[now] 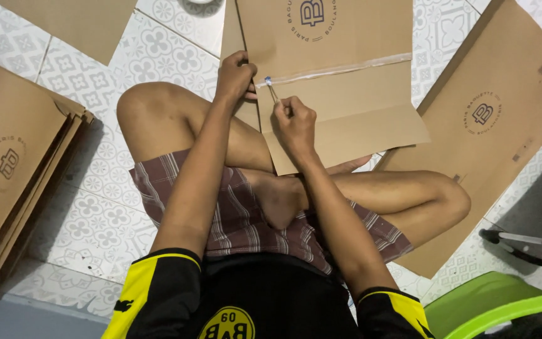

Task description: The person sits on the floor and folds a flat brown paper sheet into a bag shape. They use a small brush to apply white adhesive from a container along the fold line, then press the edges together to seal the bag. The finished bag is placed aside, and the person picks up another sheet to repeat the process.

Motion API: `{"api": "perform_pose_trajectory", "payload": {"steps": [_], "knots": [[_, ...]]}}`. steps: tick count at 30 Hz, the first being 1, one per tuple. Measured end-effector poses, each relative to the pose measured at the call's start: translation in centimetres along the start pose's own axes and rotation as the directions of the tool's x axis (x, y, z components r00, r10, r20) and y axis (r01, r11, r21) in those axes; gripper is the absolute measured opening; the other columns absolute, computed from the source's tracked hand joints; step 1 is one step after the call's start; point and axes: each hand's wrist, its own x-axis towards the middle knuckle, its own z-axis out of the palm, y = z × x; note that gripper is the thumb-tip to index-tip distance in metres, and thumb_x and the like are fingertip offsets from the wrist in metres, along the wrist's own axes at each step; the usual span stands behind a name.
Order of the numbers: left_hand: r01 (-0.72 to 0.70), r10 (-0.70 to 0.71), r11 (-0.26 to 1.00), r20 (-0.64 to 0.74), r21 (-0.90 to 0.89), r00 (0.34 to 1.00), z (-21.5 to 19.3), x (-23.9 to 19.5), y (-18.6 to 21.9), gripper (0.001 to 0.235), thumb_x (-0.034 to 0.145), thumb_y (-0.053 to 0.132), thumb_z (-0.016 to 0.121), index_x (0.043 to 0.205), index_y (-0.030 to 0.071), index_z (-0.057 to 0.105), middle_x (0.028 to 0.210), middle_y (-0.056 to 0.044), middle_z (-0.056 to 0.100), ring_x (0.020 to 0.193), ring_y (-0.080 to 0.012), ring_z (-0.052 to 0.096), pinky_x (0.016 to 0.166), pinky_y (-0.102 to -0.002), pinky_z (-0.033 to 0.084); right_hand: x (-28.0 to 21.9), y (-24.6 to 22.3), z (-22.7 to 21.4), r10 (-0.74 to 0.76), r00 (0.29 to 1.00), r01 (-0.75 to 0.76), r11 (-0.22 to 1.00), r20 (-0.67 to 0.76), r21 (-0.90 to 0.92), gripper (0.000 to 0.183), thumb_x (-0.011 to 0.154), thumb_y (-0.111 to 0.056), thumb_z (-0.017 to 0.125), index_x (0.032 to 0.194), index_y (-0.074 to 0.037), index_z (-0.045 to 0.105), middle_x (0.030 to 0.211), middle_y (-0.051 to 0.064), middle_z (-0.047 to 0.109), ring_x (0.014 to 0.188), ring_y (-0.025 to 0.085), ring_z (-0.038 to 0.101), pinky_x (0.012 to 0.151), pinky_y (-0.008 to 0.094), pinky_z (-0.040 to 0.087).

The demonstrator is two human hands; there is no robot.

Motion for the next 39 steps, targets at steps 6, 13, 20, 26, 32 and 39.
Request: {"api": "perform_pose_trajectory", "payload": {"steps": [6,13,20,26,32,39], "knots": [[0.018,-0.018,1.000,-0.025,-0.003,1.000,0.1,0.4,-0.3,0.016,0.082,0.004,0.048,0.088,0.013,0.060,0.077,-0.005,0.056,0.053,-0.0166,0.059,0.045,-0.033,0.066,1.3,1.9,-1.6,0.088,0.995,-0.091,0.993,-0.035,-0.078,0.018,0.093,-0.012,0.060,0.078,-0.005,0.067,0.061,0.005,0.065,0.052,0.017,0.052,0.054,0.040,0.042],[0.005,-0.007,0.996,-0.020,-0.088,1.000,0.2,0.3,-0.3,0.016,0.080,-0.002,0.045,0.075,0.013,0.048,0.069,-0.002,0.042,0.050,-0.0133,0.043,0.040,-0.029,0.054,2.9,4.6,-5.0,0.106,0.984,-0.127,0.981,-0.146,-0.146,0.018,0.089,-0.015,0.059,0.077,-0.005,0.067,0.062,0.008,0.067,0.056,0.024,0.056,0.061,0.044,0.045],[-0.006,0.005,0.999,-0.034,-0.037,0.999,0.5,0.9,-0.6,0.015,0.080,0.002,0.049,0.083,0.012,0.060,0.070,-0.005,0.054,0.050,-0.0141,0.055,0.043,-0.032,0.063,5.3,11.9,-10.1,0.027,0.969,-0.085,0.970,-0.247,-0.228,0.013,0.090,-0.008,0.064,0.078,-0.007,0.068,0.067,0.007,0.068,0.059,0.019,0.058,0.058,0.040,0.048],[0.004,-0.005,0.999,-0.020,-0.036,1.000,0.5,0.1,0.1,0.015,0.081,0.000,0.048,0.077,0.013,0.053,0.069,-0.004,0.052,0.050,-0.0138,0.054,0.043,-0.031,0.061,7.8,15.9,-14.0,0.117,0.931,-0.189,0.965,-0.347,-0.182,0.014,0.089,-0.010,0.064,0.076,-0.008,0.068,0.068,0.002,0.066,0.064,0.014,0.058,0.060,0.033,0.048],[-0.133,0.140,0.987,-0.078,0.092,0.987,0.4,5.6,-5.0,0.038,0.081,0.010,0.063,0.117,0.004,0.072,0.078,-0.018,0.070,0.055,-0.0228,0.073,0.046,-0.035,0.070,8.8,20.3,-15.8,0.092,0.907,-0.201,0.952,-0.412,-0.230,0.006,0.087,-0.004,0.070,0.081,-0.003,0.073,0.059,0.011,0.063,0.057,0.022,0.063,0.056,0.037,0.050],[-0.115,0.121,0.991,-0.082,0.068,0.989,0.4,6.2,-5.4,0.039,0.081,0.010,0.063,0.118,0.004,0.071,0.079,-0.017,0.070,0.056,-0.0232,0.074,0.047,-0.036,0.070,7.1,15.1,-13.5,0.173,0.944,-0.225,0.961,-0.283,-0.161,0.011,0.090,-0.004,0.064,0.082,-0.004,0.072,0.061,0.012,0.065,0.059,0.022,0.065,0.058,0.037,0.052]]}}
